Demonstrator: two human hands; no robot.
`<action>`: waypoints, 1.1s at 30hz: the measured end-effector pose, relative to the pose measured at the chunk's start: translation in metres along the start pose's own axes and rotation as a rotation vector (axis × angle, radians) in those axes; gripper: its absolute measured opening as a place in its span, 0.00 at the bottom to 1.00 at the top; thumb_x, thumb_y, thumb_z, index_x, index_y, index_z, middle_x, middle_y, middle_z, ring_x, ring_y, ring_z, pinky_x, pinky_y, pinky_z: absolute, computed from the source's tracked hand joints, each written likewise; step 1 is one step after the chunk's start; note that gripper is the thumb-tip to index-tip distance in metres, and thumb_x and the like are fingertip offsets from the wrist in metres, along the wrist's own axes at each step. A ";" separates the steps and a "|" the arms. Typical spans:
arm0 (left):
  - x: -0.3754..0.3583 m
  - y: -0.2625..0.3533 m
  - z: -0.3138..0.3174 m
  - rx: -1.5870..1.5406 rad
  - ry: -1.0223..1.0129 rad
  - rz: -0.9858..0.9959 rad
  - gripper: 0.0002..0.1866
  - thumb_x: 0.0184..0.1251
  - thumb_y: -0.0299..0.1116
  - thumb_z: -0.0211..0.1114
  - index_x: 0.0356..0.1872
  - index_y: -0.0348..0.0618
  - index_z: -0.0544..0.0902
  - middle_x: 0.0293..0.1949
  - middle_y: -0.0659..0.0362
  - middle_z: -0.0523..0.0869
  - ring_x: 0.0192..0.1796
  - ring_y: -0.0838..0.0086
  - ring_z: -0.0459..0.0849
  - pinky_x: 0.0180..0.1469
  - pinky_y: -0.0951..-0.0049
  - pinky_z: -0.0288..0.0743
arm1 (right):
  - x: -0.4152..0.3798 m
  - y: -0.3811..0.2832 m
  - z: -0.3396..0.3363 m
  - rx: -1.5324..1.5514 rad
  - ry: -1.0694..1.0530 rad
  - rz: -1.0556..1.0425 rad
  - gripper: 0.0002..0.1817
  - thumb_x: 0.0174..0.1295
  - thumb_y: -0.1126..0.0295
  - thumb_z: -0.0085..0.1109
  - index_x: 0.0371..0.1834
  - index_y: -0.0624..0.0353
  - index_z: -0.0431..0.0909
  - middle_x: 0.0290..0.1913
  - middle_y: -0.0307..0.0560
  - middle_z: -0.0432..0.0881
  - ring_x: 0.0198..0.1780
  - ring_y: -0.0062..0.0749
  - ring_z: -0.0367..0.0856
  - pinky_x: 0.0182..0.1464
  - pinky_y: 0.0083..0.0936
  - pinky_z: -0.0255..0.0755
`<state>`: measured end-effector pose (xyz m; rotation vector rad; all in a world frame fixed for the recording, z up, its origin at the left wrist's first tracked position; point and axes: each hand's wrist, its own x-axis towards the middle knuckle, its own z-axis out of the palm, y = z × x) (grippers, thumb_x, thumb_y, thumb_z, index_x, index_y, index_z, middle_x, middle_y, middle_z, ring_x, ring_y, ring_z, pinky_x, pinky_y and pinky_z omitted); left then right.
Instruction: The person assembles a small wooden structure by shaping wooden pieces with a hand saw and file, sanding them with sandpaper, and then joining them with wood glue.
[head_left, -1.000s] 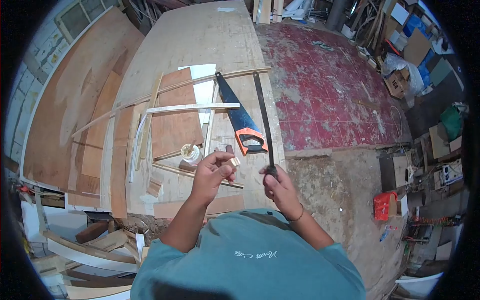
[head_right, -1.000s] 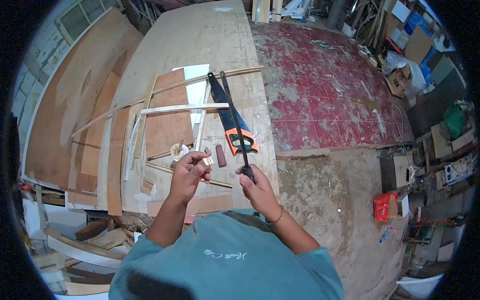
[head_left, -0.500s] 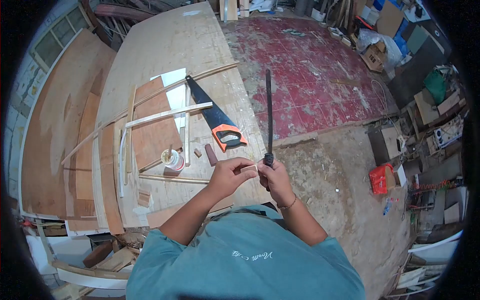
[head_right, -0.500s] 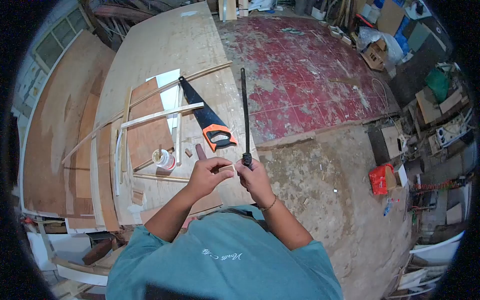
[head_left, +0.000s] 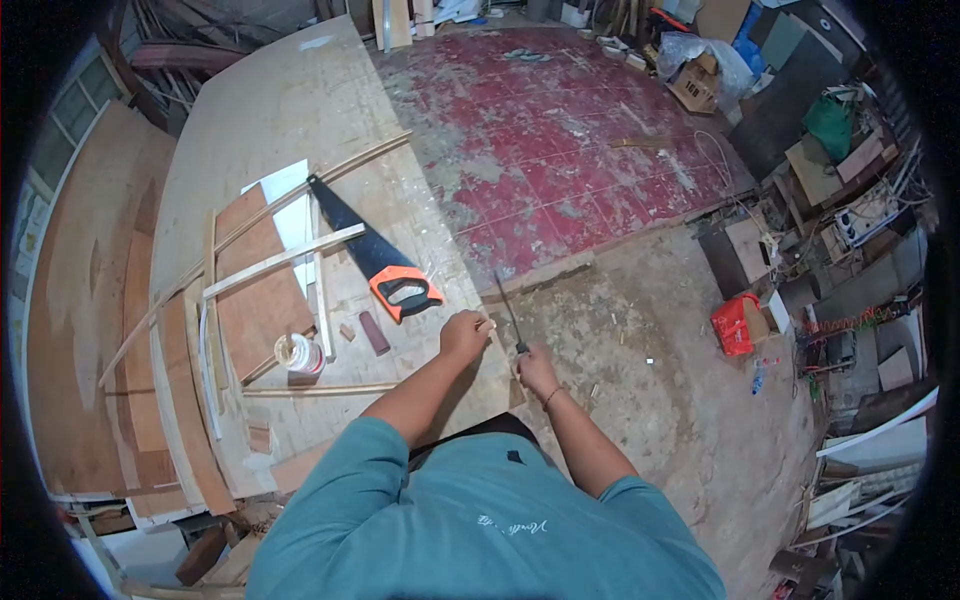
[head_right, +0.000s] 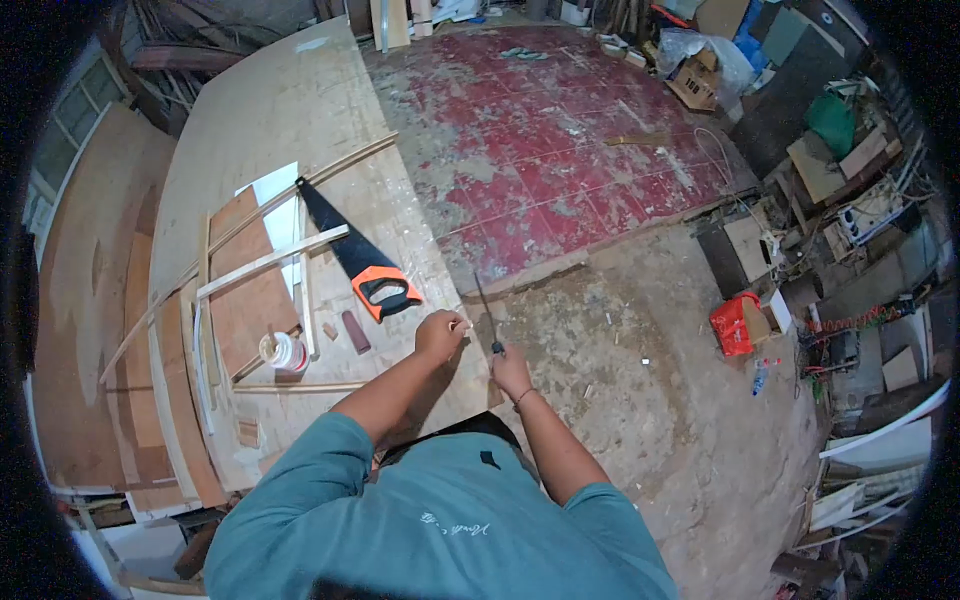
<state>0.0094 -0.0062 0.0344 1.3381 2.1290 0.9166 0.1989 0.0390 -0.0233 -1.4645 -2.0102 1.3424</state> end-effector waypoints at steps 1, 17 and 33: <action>0.004 -0.009 0.008 0.085 0.014 0.026 0.10 0.56 0.39 0.66 0.33 0.45 0.85 0.32 0.53 0.82 0.38 0.58 0.82 0.40 0.61 0.75 | -0.002 0.003 0.000 -0.013 -0.017 -0.030 0.10 0.59 0.71 0.46 0.38 0.63 0.75 0.23 0.51 0.78 0.23 0.37 0.78 0.27 0.34 0.71; 0.014 -0.028 0.033 0.171 -0.060 0.013 0.11 0.55 0.40 0.66 0.30 0.43 0.86 0.34 0.51 0.82 0.40 0.56 0.82 0.42 0.59 0.75 | -0.003 -0.043 -0.014 -0.258 -0.236 0.003 0.29 0.59 0.69 0.51 0.67 0.58 0.63 0.49 0.68 0.79 0.51 0.59 0.78 0.54 0.44 0.71; 0.021 -0.031 0.033 0.131 -0.117 0.013 0.10 0.53 0.39 0.69 0.32 0.46 0.87 0.35 0.53 0.83 0.40 0.57 0.82 0.42 0.59 0.75 | -0.004 -0.027 -0.009 -0.246 -0.273 -0.082 0.27 0.64 0.68 0.49 0.69 0.42 0.63 0.45 0.64 0.80 0.45 0.59 0.79 0.50 0.45 0.73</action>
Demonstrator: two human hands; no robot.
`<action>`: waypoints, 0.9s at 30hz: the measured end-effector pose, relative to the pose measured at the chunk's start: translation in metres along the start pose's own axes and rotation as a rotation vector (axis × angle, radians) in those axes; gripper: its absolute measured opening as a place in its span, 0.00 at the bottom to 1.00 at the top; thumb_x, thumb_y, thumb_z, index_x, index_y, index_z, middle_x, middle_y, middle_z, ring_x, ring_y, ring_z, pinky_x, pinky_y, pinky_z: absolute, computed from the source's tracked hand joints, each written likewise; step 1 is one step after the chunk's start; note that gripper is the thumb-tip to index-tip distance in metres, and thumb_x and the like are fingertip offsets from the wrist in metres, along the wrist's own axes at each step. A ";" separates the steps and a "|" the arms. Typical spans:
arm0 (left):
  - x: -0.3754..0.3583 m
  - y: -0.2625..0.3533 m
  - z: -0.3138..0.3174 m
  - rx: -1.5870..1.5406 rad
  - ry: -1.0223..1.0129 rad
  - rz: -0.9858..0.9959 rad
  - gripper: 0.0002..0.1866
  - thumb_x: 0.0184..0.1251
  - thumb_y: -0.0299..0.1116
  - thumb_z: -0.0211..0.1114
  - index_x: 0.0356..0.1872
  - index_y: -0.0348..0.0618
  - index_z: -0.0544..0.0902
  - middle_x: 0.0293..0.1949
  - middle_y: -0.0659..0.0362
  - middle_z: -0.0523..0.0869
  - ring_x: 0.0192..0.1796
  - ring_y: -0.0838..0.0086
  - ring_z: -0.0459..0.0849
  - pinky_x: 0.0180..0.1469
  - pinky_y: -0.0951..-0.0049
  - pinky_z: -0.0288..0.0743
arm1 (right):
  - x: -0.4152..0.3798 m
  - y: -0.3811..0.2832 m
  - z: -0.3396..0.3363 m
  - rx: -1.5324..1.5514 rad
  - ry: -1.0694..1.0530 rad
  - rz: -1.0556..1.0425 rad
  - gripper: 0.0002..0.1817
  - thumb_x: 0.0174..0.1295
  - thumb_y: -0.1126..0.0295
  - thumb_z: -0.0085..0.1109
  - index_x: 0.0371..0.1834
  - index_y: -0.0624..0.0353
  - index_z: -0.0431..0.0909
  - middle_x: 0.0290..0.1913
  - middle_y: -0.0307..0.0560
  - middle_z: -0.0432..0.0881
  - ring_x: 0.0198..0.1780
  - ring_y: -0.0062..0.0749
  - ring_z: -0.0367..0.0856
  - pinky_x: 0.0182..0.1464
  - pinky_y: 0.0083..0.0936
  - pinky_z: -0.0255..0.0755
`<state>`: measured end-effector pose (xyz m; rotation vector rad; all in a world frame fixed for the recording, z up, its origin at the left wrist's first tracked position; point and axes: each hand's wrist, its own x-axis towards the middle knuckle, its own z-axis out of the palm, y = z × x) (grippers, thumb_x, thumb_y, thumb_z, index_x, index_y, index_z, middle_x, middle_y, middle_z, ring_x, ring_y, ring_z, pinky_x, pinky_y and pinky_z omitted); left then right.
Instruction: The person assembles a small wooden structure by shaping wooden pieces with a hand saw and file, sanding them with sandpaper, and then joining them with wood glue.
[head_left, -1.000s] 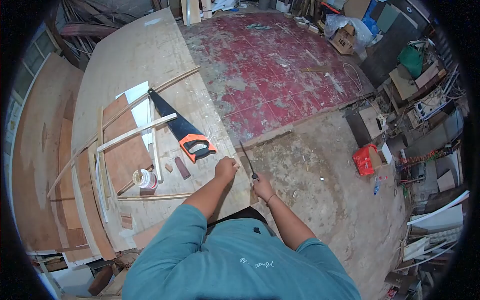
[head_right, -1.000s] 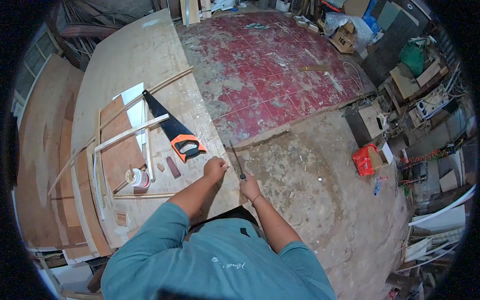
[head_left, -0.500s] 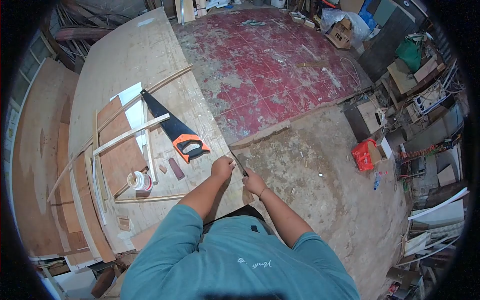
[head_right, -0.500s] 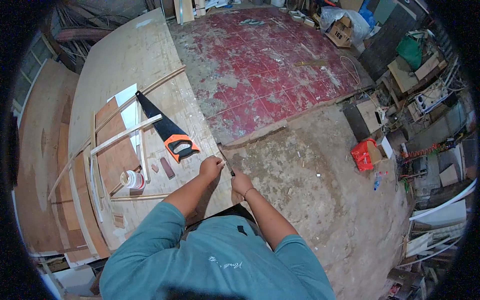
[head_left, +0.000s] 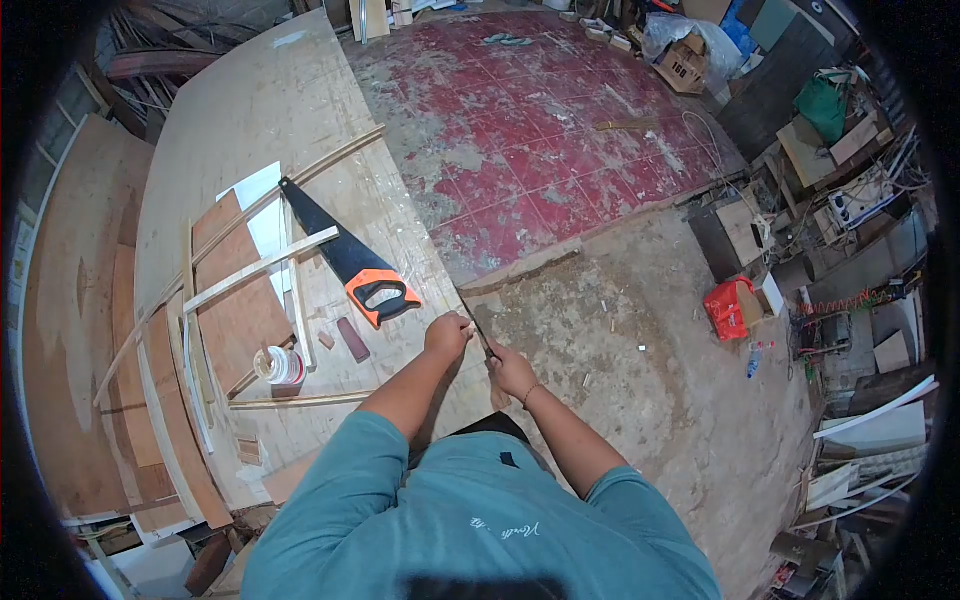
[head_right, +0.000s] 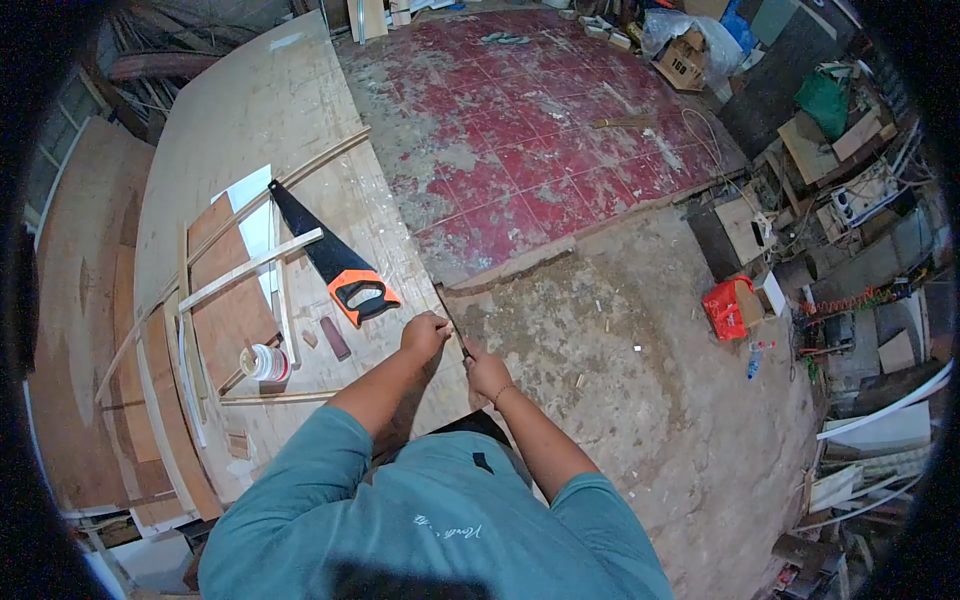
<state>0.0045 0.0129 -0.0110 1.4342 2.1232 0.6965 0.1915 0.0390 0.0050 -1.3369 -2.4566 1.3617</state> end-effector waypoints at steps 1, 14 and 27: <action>0.001 -0.002 0.002 -0.054 -0.004 -0.010 0.09 0.52 0.39 0.68 0.30 0.46 0.87 0.34 0.52 0.82 0.40 0.57 0.82 0.41 0.58 0.75 | -0.004 0.005 0.004 0.005 0.045 -0.014 0.27 0.64 0.68 0.49 0.68 0.38 0.64 0.45 0.63 0.80 0.45 0.59 0.79 0.49 0.45 0.73; 0.003 0.006 -0.010 0.051 -0.044 0.000 0.09 0.50 0.39 0.70 0.31 0.48 0.87 0.35 0.55 0.83 0.41 0.58 0.82 0.42 0.59 0.76 | 0.019 -0.039 -0.029 -0.274 -0.113 0.055 0.19 0.65 0.63 0.44 0.59 0.47 0.73 0.44 0.60 0.82 0.44 0.56 0.81 0.48 0.48 0.73; 0.006 0.001 -0.004 0.073 -0.060 -0.010 0.10 0.49 0.36 0.70 0.34 0.47 0.88 0.35 0.53 0.85 0.40 0.58 0.83 0.43 0.60 0.77 | 0.056 -0.010 -0.005 -0.032 -0.036 -0.031 0.18 0.64 0.64 0.47 0.55 0.55 0.76 0.46 0.61 0.81 0.49 0.56 0.79 0.51 0.44 0.72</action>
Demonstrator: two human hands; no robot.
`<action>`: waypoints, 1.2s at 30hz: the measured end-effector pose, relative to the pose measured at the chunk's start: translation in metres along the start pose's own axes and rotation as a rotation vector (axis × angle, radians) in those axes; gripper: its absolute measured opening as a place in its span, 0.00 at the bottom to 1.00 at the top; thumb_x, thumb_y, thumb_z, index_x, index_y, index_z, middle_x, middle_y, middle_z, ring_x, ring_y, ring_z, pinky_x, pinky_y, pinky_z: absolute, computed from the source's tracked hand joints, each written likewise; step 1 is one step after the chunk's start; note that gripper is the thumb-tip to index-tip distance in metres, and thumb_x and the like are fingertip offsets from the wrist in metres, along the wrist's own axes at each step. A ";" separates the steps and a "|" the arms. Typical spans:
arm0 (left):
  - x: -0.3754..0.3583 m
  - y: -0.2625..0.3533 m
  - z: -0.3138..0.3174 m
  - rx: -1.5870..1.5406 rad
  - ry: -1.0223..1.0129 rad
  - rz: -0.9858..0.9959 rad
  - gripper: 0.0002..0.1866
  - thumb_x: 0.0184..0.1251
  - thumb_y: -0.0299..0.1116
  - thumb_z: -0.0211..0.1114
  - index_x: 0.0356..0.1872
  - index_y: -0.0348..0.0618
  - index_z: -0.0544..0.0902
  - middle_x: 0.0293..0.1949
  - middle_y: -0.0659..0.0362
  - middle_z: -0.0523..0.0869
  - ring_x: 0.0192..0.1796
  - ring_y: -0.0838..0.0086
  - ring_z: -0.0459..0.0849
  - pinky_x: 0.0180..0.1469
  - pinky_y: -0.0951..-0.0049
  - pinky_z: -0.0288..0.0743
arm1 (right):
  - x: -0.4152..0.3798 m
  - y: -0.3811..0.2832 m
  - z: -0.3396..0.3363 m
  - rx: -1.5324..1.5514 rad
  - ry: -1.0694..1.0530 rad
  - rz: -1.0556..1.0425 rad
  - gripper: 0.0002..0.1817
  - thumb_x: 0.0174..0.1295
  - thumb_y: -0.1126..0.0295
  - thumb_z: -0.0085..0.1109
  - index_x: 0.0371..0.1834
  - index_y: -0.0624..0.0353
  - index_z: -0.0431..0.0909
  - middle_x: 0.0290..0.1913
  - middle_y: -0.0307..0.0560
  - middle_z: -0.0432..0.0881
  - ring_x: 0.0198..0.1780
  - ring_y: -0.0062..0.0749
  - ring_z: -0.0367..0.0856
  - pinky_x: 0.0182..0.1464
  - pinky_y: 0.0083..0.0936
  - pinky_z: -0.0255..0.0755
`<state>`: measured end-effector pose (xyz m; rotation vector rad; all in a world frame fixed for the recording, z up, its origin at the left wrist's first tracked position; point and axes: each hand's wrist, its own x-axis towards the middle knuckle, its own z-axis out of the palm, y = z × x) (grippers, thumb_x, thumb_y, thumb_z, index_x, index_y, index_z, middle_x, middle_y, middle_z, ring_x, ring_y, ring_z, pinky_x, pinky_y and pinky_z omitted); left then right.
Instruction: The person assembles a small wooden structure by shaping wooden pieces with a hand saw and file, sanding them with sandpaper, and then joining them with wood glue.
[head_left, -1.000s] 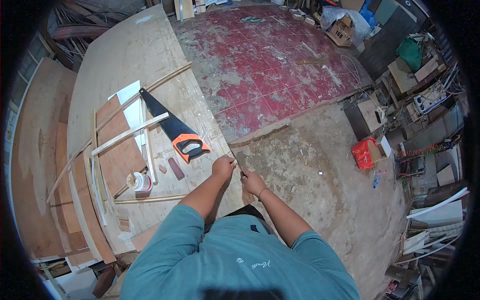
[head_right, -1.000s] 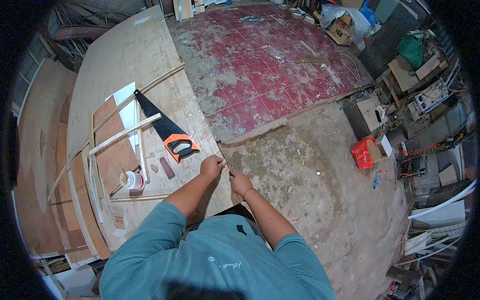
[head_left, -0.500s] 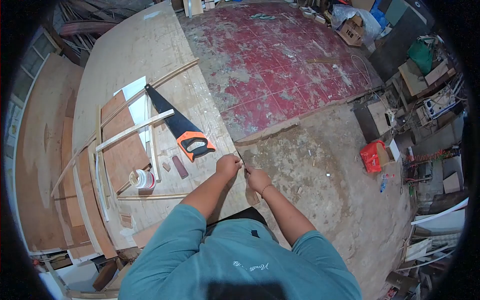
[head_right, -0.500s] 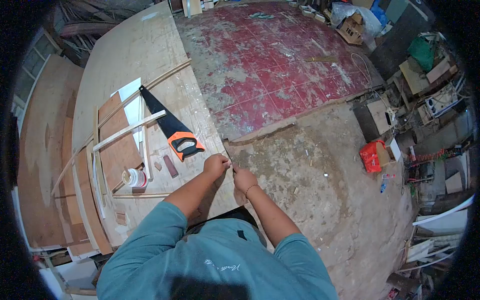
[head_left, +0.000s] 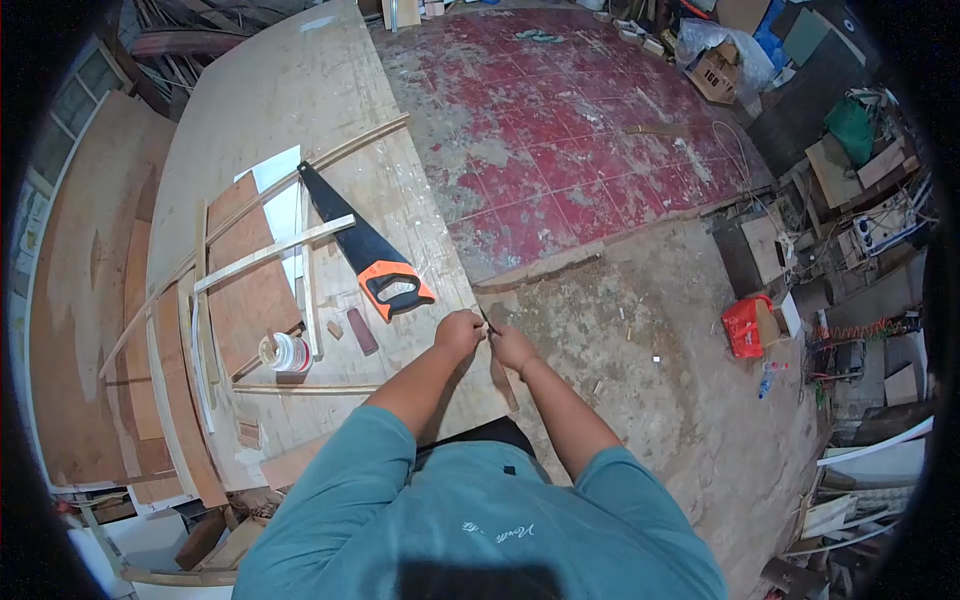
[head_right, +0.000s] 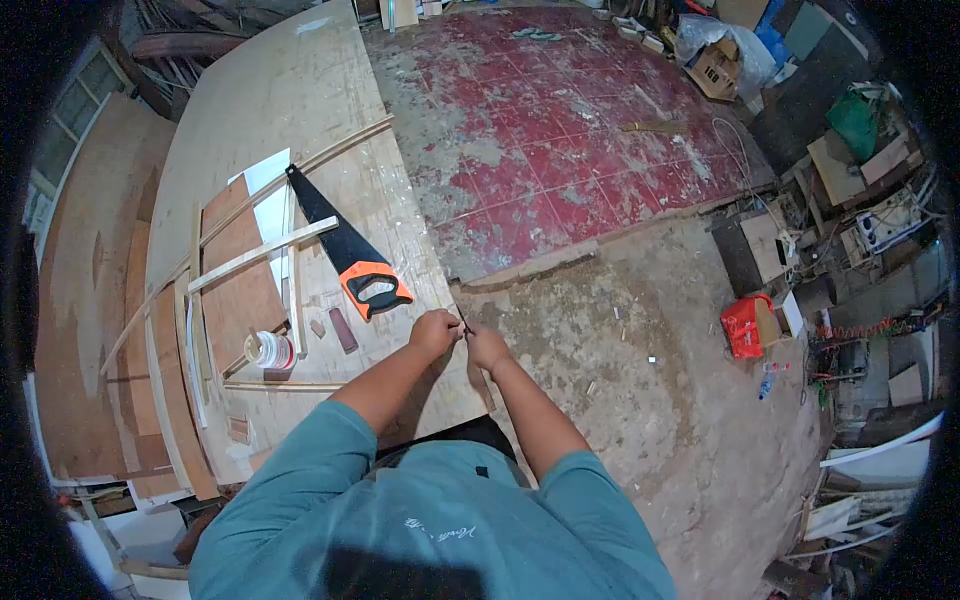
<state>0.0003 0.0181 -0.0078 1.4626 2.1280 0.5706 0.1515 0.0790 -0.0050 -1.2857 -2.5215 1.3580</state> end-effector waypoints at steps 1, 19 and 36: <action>0.000 0.001 0.000 -0.001 0.019 -0.001 0.10 0.49 0.36 0.70 0.33 0.46 0.87 0.35 0.53 0.85 0.40 0.58 0.83 0.42 0.60 0.77 | 0.004 0.000 0.000 -0.019 -0.017 0.012 0.19 0.64 0.64 0.47 0.56 0.53 0.75 0.47 0.61 0.81 0.49 0.56 0.79 0.51 0.45 0.72; -0.014 -0.005 0.019 0.093 0.133 0.272 0.08 0.58 0.35 0.63 0.30 0.41 0.78 0.32 0.50 0.78 0.39 0.54 0.80 0.40 0.58 0.75 | -0.004 0.006 0.017 0.021 0.090 0.003 0.19 0.63 0.66 0.47 0.58 0.50 0.73 0.43 0.63 0.80 0.45 0.59 0.79 0.47 0.45 0.73; -0.067 0.064 -0.095 -0.779 0.114 0.145 0.14 0.62 0.32 0.65 0.47 0.38 0.81 0.40 0.55 0.85 0.42 0.72 0.83 0.44 0.72 0.76 | -0.092 -0.046 -0.052 0.801 0.223 0.117 0.12 0.63 0.71 0.54 0.49 0.60 0.72 0.25 0.41 0.76 0.21 0.26 0.74 0.25 0.23 0.68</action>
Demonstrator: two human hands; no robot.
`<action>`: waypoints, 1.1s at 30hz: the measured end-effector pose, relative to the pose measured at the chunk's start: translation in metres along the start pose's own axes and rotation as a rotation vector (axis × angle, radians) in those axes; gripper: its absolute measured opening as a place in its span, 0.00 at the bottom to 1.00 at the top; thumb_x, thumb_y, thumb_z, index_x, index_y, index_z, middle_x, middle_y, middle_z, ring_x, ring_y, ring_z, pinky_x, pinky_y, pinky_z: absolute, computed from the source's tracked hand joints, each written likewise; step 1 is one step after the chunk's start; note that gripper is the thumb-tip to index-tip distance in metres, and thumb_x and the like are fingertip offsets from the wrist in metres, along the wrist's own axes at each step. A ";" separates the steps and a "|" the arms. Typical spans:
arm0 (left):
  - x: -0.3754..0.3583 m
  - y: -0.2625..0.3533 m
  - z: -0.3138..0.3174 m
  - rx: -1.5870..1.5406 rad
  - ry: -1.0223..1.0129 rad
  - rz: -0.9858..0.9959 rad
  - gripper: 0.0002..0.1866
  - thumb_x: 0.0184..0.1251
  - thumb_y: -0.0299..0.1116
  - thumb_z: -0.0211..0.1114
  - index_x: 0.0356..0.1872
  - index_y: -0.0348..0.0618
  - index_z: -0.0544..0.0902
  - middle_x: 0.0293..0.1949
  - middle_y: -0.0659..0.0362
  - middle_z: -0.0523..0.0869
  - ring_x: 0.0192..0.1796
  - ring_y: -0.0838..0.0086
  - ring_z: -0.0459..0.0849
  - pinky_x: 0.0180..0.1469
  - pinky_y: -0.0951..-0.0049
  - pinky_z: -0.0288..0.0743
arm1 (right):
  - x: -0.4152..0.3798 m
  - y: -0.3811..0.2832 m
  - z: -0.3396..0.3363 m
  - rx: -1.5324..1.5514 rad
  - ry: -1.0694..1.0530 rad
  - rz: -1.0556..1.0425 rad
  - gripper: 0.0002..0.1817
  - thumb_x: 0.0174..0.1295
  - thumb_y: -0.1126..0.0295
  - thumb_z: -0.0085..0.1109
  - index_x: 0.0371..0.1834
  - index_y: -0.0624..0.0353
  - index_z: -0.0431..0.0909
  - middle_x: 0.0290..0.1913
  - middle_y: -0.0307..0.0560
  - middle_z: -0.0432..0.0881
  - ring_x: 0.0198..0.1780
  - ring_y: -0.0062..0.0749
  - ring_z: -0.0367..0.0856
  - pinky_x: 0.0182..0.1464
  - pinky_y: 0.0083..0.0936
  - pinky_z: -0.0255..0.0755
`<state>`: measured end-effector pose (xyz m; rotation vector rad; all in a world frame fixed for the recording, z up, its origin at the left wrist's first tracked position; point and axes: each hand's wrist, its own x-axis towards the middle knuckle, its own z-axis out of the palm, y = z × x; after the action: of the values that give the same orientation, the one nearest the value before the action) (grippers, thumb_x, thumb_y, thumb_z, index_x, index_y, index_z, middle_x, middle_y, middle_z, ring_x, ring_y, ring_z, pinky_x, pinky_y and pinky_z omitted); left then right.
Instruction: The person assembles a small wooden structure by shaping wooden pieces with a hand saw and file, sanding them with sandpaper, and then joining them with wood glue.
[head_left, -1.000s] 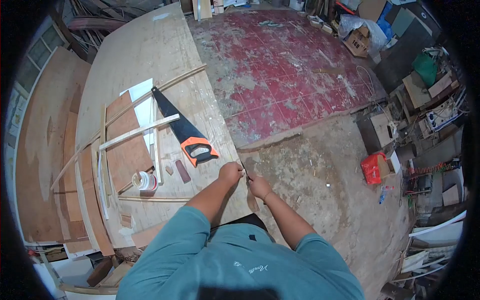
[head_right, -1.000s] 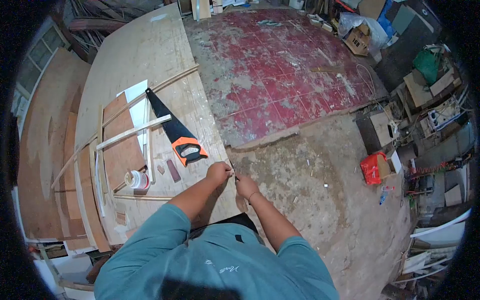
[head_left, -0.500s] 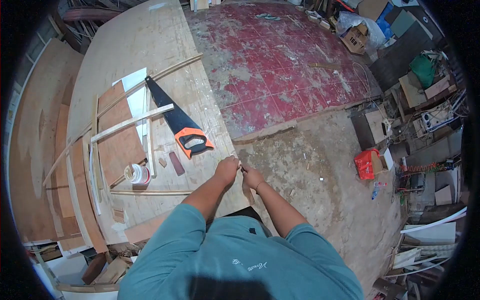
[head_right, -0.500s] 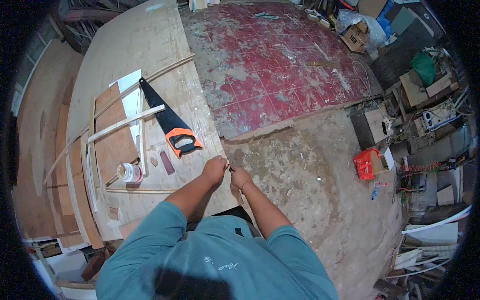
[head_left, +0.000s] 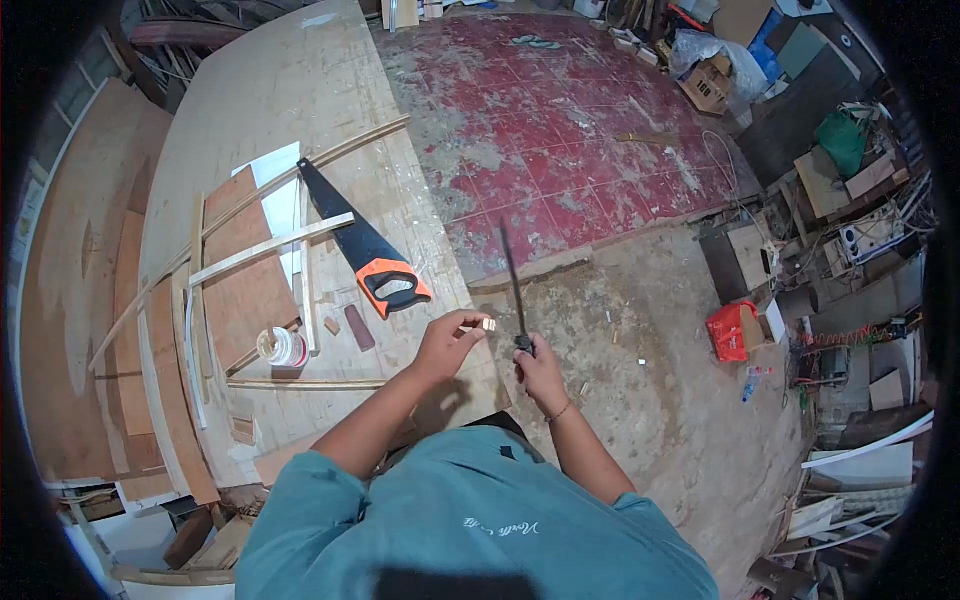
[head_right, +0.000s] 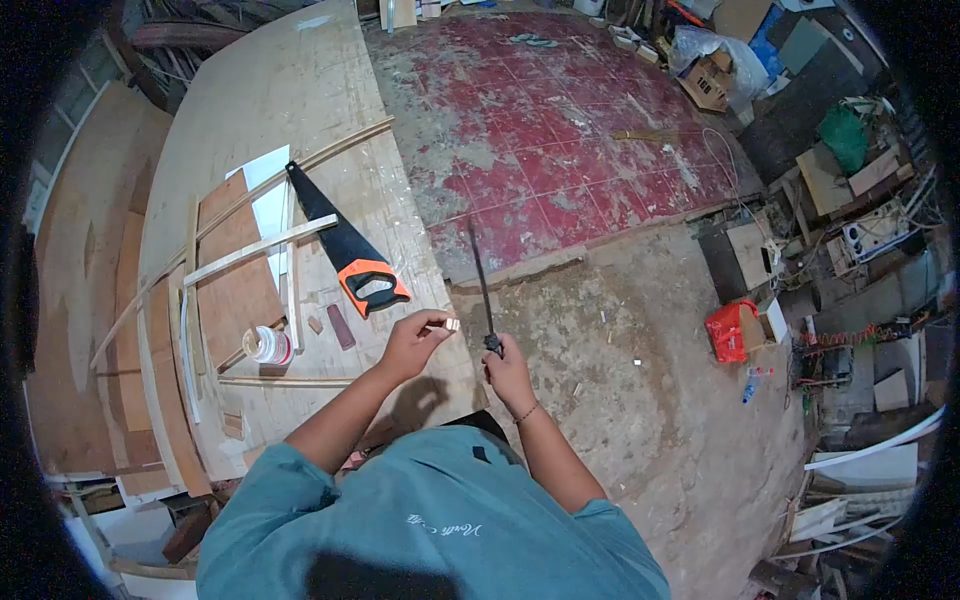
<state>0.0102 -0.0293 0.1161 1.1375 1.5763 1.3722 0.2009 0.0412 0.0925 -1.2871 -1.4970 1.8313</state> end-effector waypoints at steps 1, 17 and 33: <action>-0.009 0.020 -0.007 -0.038 -0.017 0.014 0.13 0.62 0.31 0.65 0.46 0.37 0.81 0.39 0.56 0.85 0.42 0.75 0.83 0.43 0.73 0.76 | -0.009 -0.026 0.005 0.086 -0.044 0.023 0.11 0.63 0.72 0.54 0.49 0.59 0.72 0.23 0.36 0.71 0.19 0.20 0.69 0.22 0.19 0.63; -0.126 0.123 -0.080 -0.197 0.159 0.124 0.14 0.65 0.31 0.65 0.46 0.31 0.80 0.38 0.55 0.84 0.40 0.77 0.83 0.45 0.75 0.79 | -0.086 -0.141 0.102 0.339 -0.636 -0.073 0.15 0.57 0.64 0.68 0.43 0.61 0.79 0.25 0.30 0.73 0.20 0.10 0.63 0.19 0.12 0.55; -0.188 0.108 -0.131 -0.583 0.217 -0.193 0.11 0.69 0.31 0.60 0.46 0.35 0.77 0.39 0.56 0.84 0.40 0.75 0.83 0.41 0.73 0.79 | -0.075 -0.121 0.175 0.183 -0.858 0.089 0.07 0.62 0.66 0.60 0.34 0.57 0.77 0.23 0.30 0.70 0.20 0.12 0.60 0.22 0.13 0.54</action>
<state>-0.0346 -0.2462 0.2393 0.4881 1.2553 1.7077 0.0600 -0.0708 0.2293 -0.4738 -1.5936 2.6916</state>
